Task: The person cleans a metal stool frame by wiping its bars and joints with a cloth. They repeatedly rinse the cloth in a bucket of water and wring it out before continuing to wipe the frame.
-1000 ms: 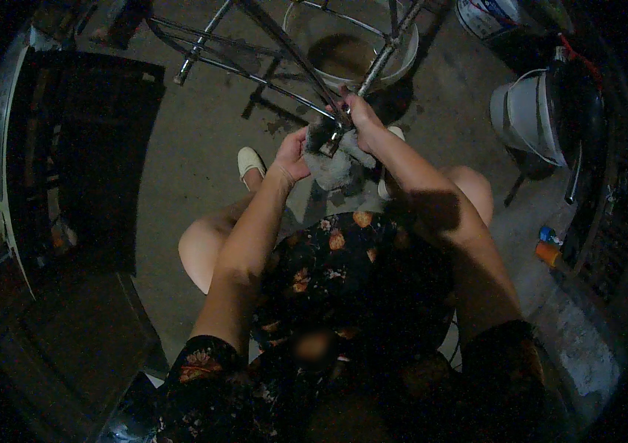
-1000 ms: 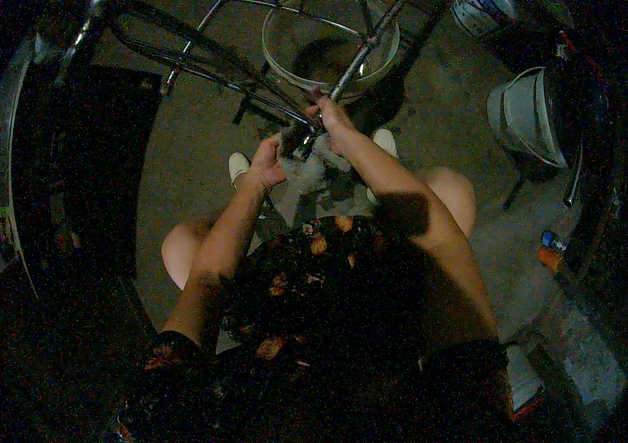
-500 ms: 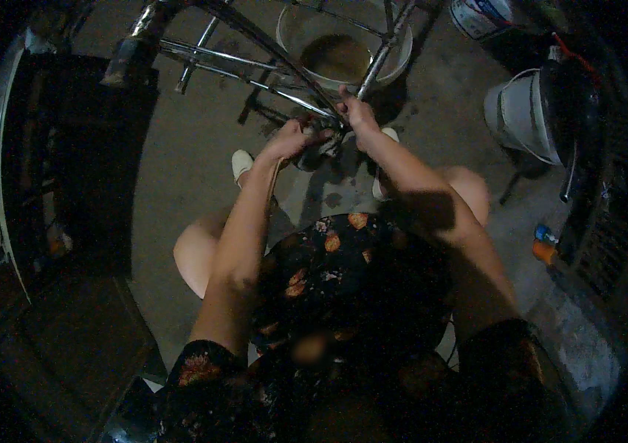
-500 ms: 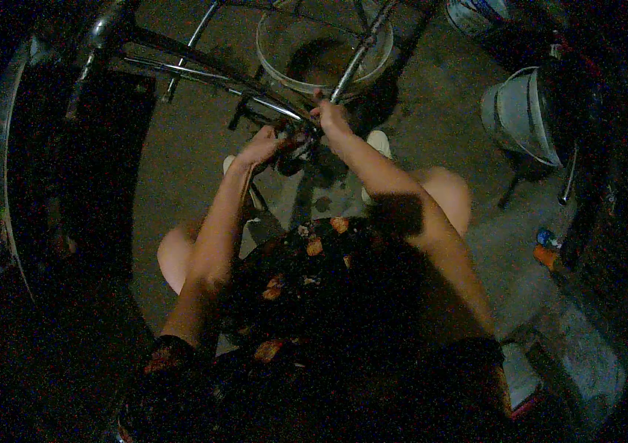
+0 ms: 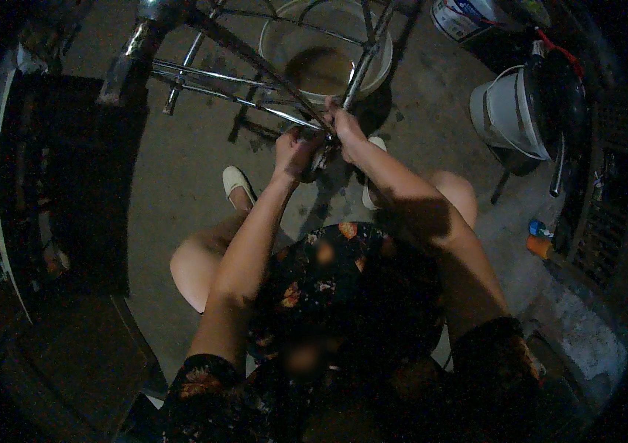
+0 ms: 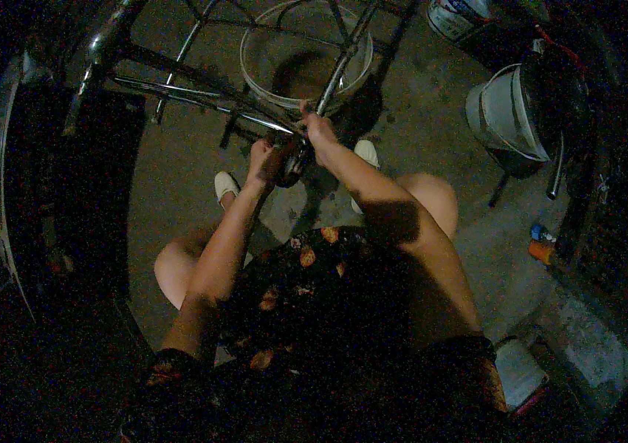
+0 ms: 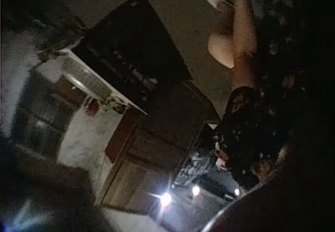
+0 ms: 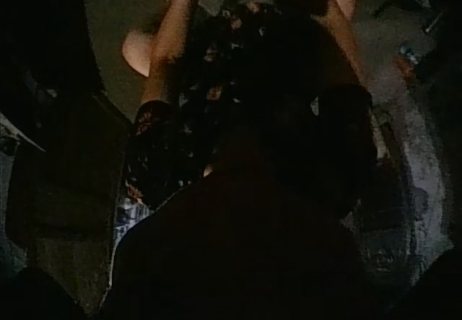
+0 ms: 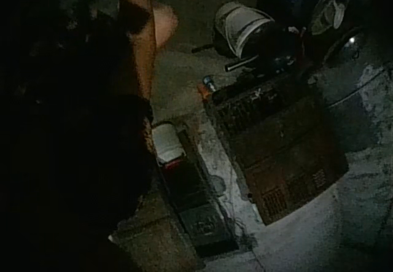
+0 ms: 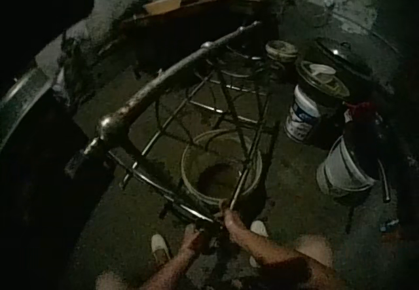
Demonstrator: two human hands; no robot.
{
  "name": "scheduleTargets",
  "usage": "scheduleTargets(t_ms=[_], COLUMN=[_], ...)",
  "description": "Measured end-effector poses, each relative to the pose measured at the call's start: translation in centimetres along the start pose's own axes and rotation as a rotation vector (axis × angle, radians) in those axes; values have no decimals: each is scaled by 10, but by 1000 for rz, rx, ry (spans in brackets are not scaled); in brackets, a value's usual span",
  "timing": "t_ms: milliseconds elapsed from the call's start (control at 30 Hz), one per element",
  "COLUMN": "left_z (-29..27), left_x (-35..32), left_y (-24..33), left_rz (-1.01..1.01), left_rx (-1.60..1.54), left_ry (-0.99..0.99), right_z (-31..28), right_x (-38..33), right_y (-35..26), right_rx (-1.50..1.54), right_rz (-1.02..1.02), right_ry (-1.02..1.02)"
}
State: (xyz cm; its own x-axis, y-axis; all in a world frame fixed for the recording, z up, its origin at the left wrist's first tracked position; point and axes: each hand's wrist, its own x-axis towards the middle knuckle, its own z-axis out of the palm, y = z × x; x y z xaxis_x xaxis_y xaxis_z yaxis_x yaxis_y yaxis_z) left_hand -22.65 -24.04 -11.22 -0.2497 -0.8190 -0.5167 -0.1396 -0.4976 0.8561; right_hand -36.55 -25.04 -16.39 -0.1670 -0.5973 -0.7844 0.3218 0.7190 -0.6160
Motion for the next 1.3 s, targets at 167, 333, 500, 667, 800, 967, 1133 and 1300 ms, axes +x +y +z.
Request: scheduleTargets(t_ms=[167, 333, 500, 667, 800, 967, 1133, 1300], left_z=[-6, -42, -77, -100, -112, -102, -75, -51], left_x=[-2, 19, -37, -68, -90, -109, -111, -105], left_y=[11, -54, -13, -8, 21, 63, 87, 83], left_rz=[92, -190, -392, -275, -316, -157, -69, 18], left_rx=[617, 10, -875, -1036, -910, -75, 455, 354], left_ry=[54, 143, -85, -180, -254, -150, -292, -766], right_z=[-6, -8, -19, -25, -27, -41, -57, -42], right_x=[-20, -7, 13, 18, -12, -39, -51, -93], right_y=[-15, -9, 2, -3, -18, -39, -58, -91], right_rx=[-126, -53, -32, -78, -200, -215, -339, -1511], right_rz=[3, 76, 17, 50, 36, -111, -116, -479], right_ry=[-19, -94, -236, -206, -142, -49, -6, 26])
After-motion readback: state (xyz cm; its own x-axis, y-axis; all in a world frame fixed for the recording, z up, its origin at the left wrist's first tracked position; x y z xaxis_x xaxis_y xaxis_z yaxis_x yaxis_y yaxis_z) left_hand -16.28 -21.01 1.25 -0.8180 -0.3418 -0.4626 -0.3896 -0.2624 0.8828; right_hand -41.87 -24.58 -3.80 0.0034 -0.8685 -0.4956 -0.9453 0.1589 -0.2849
